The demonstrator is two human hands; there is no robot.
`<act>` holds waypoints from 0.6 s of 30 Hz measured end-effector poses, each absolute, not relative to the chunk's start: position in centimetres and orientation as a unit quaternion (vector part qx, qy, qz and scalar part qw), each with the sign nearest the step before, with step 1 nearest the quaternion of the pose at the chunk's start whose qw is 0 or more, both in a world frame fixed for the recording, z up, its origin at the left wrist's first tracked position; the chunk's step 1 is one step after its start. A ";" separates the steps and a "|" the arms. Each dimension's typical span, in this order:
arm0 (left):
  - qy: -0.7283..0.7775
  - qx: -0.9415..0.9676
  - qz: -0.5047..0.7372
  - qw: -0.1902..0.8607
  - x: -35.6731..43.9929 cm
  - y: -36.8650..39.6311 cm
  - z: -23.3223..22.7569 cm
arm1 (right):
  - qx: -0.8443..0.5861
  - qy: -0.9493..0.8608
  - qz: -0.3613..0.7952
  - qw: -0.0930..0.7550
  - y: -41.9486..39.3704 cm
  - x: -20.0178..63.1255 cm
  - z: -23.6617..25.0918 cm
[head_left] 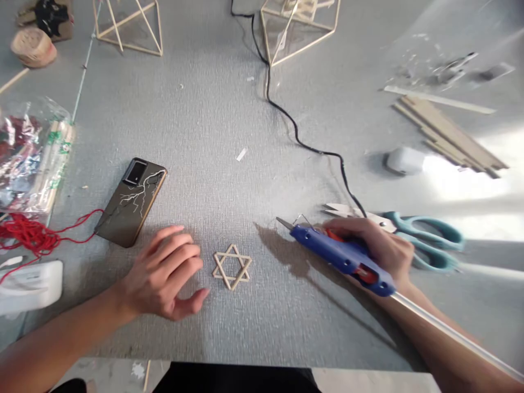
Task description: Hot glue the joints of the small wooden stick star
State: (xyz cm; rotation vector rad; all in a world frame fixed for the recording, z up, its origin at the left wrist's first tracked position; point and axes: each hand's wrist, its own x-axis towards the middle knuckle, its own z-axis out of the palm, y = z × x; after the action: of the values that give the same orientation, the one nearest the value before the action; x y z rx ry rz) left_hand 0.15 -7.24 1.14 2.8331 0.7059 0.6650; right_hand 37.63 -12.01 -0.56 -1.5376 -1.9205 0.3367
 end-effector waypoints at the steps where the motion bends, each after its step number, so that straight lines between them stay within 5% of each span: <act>1: 0.239 0.941 0.228 0.071 0.1 -7.2 1.2 | -0.579 -0.739 0.120 0.322 -11.9 37.5 -0.6; 18: 0.275 0.927 0.246 0.063 -0.8 -7.7 0.5 | -0.638 -0.720 0.050 0.270 -11.4 37.0 -2.6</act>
State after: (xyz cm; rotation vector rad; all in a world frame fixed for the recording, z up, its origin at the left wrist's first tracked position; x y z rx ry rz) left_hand -0.78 -7.68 0.51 2.8022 0.8316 0.7435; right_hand 37.01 -11.35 -2.58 -1.7198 -1.9395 0.1355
